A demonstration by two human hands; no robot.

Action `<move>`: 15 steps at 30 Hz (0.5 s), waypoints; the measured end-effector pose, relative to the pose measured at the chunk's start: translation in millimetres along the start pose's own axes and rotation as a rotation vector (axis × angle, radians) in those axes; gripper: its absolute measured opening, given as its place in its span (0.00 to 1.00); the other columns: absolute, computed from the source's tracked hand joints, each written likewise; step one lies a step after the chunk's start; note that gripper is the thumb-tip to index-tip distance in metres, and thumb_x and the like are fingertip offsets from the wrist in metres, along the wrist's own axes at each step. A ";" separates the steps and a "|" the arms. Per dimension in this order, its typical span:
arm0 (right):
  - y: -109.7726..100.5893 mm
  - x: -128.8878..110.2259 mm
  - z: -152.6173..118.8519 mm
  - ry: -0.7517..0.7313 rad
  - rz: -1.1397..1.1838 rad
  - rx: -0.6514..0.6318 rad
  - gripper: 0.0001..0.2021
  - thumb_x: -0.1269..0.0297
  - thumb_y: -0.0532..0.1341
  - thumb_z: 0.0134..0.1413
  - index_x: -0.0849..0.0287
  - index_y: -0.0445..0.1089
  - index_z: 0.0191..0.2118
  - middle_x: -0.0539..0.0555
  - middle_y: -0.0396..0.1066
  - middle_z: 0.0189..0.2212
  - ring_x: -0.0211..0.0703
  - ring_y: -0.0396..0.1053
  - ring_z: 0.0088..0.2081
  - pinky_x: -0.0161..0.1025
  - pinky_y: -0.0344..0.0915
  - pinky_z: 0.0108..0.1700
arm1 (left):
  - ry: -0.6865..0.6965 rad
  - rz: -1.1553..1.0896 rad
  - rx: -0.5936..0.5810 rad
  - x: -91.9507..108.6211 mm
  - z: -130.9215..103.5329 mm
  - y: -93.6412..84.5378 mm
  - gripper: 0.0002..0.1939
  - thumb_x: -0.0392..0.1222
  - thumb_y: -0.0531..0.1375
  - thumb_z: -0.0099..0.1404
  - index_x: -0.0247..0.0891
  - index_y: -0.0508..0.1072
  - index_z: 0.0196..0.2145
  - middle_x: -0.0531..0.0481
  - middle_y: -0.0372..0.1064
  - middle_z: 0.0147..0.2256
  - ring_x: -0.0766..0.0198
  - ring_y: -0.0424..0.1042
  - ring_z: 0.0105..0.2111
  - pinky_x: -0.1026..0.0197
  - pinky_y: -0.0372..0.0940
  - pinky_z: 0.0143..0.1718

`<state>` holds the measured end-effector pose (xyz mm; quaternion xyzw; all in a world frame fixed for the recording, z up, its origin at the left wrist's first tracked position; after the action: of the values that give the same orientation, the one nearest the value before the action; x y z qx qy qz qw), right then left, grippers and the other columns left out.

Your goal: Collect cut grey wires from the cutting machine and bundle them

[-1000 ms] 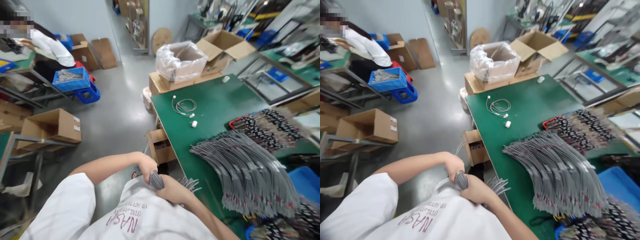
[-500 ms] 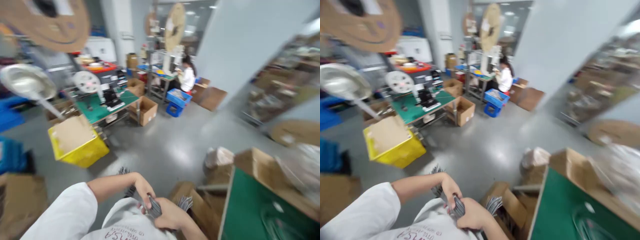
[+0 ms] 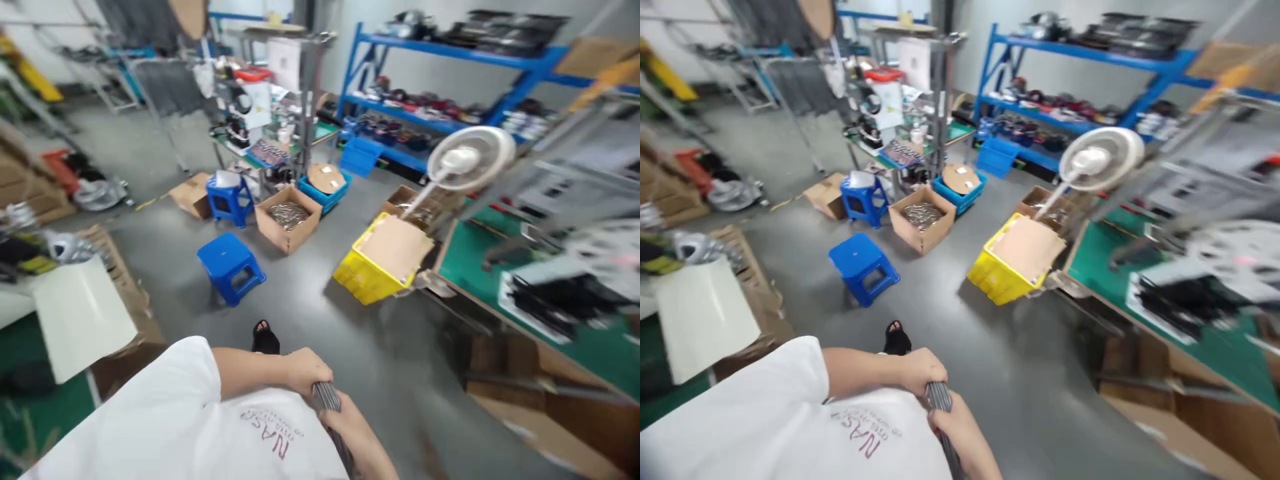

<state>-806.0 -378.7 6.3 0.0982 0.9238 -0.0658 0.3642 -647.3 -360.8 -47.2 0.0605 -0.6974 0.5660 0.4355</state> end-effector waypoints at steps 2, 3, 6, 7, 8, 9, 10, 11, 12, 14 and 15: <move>-13.8 -42.7 42.2 0.057 0.075 0.073 0.09 0.60 0.56 0.31 0.43 0.63 0.27 0.46 0.63 0.18 0.52 0.69 0.23 0.49 0.62 0.26 | -0.153 0.061 0.096 -26.7 -22.5 -43.3 0.10 0.46 0.60 0.58 0.43 0.71 0.38 0.48 0.76 0.33 0.56 0.75 0.34 0.57 0.65 0.31; -19.9 -67.9 62.8 0.075 0.101 0.089 0.08 0.61 0.57 0.30 0.44 0.62 0.25 0.45 0.62 0.16 0.50 0.66 0.20 0.47 0.61 0.24 | -0.218 0.083 0.135 -40.5 -33.6 -69.5 0.08 0.45 0.60 0.58 0.43 0.71 0.37 0.48 0.75 0.32 0.55 0.74 0.33 0.56 0.64 0.30; -34.3 -156.2 117.3 0.018 0.107 0.064 0.07 0.61 0.59 0.31 0.48 0.63 0.24 0.45 0.62 0.14 0.44 0.60 0.17 0.43 0.59 0.22 | -0.311 0.071 0.219 -89.4 -66.7 -156.5 0.06 0.42 0.61 0.57 0.43 0.72 0.34 0.47 0.75 0.34 0.56 0.73 0.34 0.57 0.61 0.29; -39.1 -187.1 132.4 -0.039 0.127 0.055 0.07 0.61 0.60 0.33 0.50 0.64 0.25 0.46 0.63 0.15 0.43 0.60 0.17 0.41 0.59 0.22 | -0.311 0.045 0.248 -108.8 -77.4 -185.1 0.08 0.42 0.62 0.56 0.42 0.72 0.35 0.47 0.75 0.36 0.56 0.72 0.35 0.58 0.62 0.31; -43.8 -216.6 146.2 -0.080 0.162 0.020 0.09 0.62 0.61 0.34 0.52 0.66 0.29 0.47 0.64 0.16 0.41 0.60 0.18 0.40 0.59 0.22 | -0.312 0.018 0.279 -129.7 -87.8 -212.3 0.10 0.42 0.63 0.54 0.41 0.73 0.36 0.47 0.75 0.38 0.58 0.72 0.37 0.60 0.62 0.34; -49.2 -244.4 158.6 -0.116 0.216 -0.007 0.11 0.62 0.62 0.36 0.54 0.68 0.33 0.48 0.65 0.17 0.40 0.61 0.18 0.38 0.59 0.23 | -0.317 -0.009 0.310 -151.3 -97.7 -237.8 0.13 0.41 0.63 0.54 0.40 0.72 0.39 0.48 0.75 0.39 0.59 0.71 0.38 0.61 0.62 0.36; -55.0 -270.1 169.7 -0.149 0.280 -0.044 0.14 0.62 0.63 0.37 0.56 0.69 0.35 0.48 0.66 0.19 0.38 0.61 0.19 0.37 0.60 0.24 | -0.329 -0.029 0.340 -172.7 -106.8 -261.4 0.15 0.40 0.63 0.54 0.40 0.72 0.42 0.50 0.75 0.39 0.61 0.71 0.37 0.62 0.61 0.37; -61.2 -293.9 179.8 -0.178 0.348 -0.076 0.16 0.62 0.63 0.39 0.58 0.69 0.38 0.48 0.66 0.20 0.37 0.61 0.19 0.36 0.61 0.25 | -0.350 -0.040 0.373 -193.0 -115.2 -283.7 0.17 0.40 0.62 0.54 0.39 0.72 0.43 0.51 0.74 0.38 0.62 0.71 0.36 0.63 0.60 0.37; -67.6 -315.8 189.1 -0.207 0.403 -0.102 0.17 0.60 0.62 0.41 0.59 0.70 0.40 0.48 0.66 0.21 0.36 0.61 0.20 0.36 0.61 0.25 | -0.374 -0.048 0.406 -211.3 -122.5 -304.8 0.18 0.40 0.62 0.55 0.39 0.72 0.44 0.52 0.74 0.37 0.62 0.70 0.36 0.63 0.60 0.37; -81.0 -354.9 206.6 -0.252 0.446 -0.128 0.18 0.57 0.57 0.47 0.62 0.70 0.42 0.48 0.66 0.22 0.35 0.63 0.21 0.36 0.63 0.28 | -0.422 -0.033 0.491 -239.6 -133.8 -344.8 0.17 0.41 0.62 0.54 0.39 0.71 0.43 0.52 0.73 0.37 0.61 0.70 0.36 0.62 0.58 0.37; -87.7 -372.6 215.9 -0.254 0.431 -0.127 0.20 0.55 0.52 0.51 0.63 0.70 0.44 0.48 0.67 0.22 0.35 0.64 0.22 0.38 0.63 0.29 | -0.435 -0.011 0.538 -249.2 -137.3 -364.0 0.17 0.42 0.62 0.54 0.39 0.71 0.42 0.52 0.73 0.37 0.61 0.71 0.36 0.62 0.57 0.36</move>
<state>-417.1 -555.4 109.5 0.2606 0.8306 0.0596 0.4885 -210.2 -475.1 49.8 0.2961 -0.5992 0.7012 0.2482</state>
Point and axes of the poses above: each hand's wrist, its own z-axis towards the middle knuckle, its own y-axis out of the palm, x = y × z, the point moved 2 cm from there along z, towards the middle knuckle
